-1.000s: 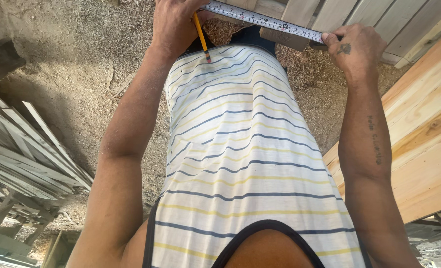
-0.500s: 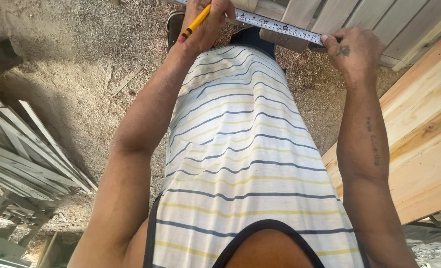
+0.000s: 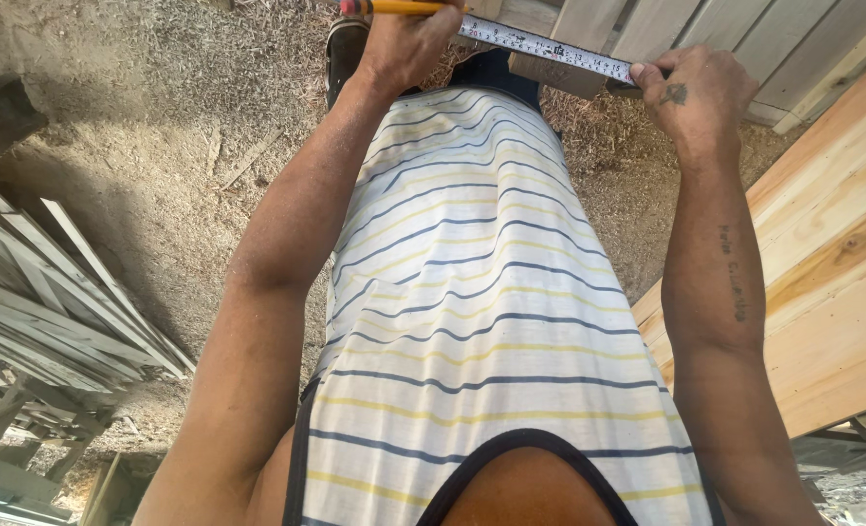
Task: The person measures and marks a wooden pallet with a folding ruler and pencil, then hammers nails into the pallet to secure the slats. The person repeats measuring and marking actions before continuing to hammer nails.
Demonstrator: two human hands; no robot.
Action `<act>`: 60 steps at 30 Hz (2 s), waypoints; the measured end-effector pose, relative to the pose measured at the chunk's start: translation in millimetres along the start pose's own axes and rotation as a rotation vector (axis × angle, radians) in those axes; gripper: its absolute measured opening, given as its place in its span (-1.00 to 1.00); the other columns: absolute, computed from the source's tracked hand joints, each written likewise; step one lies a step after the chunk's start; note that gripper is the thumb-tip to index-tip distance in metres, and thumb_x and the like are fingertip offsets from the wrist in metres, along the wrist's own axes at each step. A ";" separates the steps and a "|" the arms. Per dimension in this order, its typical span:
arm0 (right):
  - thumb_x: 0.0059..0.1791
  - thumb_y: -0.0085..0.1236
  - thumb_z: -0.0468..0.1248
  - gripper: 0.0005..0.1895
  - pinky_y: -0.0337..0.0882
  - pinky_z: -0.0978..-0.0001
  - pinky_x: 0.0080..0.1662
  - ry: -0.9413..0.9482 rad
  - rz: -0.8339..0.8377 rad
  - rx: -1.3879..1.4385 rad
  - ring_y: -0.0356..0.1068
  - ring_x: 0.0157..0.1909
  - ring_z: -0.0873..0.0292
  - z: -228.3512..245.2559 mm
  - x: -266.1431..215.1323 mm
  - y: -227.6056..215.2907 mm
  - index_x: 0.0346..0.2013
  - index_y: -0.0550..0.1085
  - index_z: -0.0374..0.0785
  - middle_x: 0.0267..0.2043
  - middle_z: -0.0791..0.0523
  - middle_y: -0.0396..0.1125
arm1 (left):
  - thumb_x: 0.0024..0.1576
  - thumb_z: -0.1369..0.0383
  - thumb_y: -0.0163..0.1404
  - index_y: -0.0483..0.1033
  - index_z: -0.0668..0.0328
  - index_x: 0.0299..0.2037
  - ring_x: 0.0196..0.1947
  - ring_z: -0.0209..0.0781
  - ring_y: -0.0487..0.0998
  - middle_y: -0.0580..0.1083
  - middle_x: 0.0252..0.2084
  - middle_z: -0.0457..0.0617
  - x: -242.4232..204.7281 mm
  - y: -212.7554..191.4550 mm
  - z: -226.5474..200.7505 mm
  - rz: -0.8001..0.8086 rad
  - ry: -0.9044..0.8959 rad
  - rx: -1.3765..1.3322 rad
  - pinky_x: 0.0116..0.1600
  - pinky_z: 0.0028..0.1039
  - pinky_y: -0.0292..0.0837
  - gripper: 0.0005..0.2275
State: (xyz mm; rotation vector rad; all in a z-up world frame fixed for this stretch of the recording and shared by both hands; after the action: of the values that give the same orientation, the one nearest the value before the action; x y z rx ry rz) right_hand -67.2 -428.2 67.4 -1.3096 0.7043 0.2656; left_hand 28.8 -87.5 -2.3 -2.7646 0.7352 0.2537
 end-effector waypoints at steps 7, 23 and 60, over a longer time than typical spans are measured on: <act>0.11 0.30 0.07 -0.79 0.33 0.01 -0.21 -0.038 -0.037 -0.018 0.44 -0.36 -0.03 2.6 -1.7 -3.7 -0.15 0.70 0.10 -0.42 0.08 0.49 | 0.29 0.38 -0.03 0.52 0.25 -0.29 -0.47 -0.28 0.52 0.46 -0.51 -0.07 2.2 3.6 13.7 0.005 -0.043 0.134 -0.35 -0.36 0.49 -0.85; 0.12 0.22 0.11 -0.78 0.32 0.08 -0.22 0.048 0.060 -0.022 0.37 -0.46 0.12 1.1 -1.4 0.0 -0.11 0.69 0.17 -0.53 0.16 0.45 | 0.29 0.40 0.01 0.55 0.27 -0.30 -0.53 -0.33 0.48 0.43 -0.54 -0.11 1.1 2.2 8.5 -0.044 -0.019 0.095 -0.44 -0.42 0.41 -0.86; 0.05 0.19 0.16 -0.67 0.40 0.07 -0.14 0.041 0.263 0.139 0.45 -0.31 0.00 -13.7 -33.6 9.5 -0.15 0.68 0.08 -0.38 0.04 0.48 | 0.34 0.20 0.02 0.57 0.15 -0.17 -0.33 0.01 0.58 0.53 -0.35 0.06 -35.0 -43.3 -18.2 -0.174 0.135 0.251 -0.25 -0.22 0.50 -0.79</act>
State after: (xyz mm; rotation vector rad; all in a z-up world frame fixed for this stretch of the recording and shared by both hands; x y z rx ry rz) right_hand -102.6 -431.7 79.1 -1.0925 0.9152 0.3959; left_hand 22.6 -40.8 32.3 -2.6019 0.5120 -0.0576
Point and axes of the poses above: each hand's wrist, its own x-axis towards the middle knuckle, its own y-axis out of the palm, z = x × y, the point moved 3 cm from there along x, towards the middle knuckle
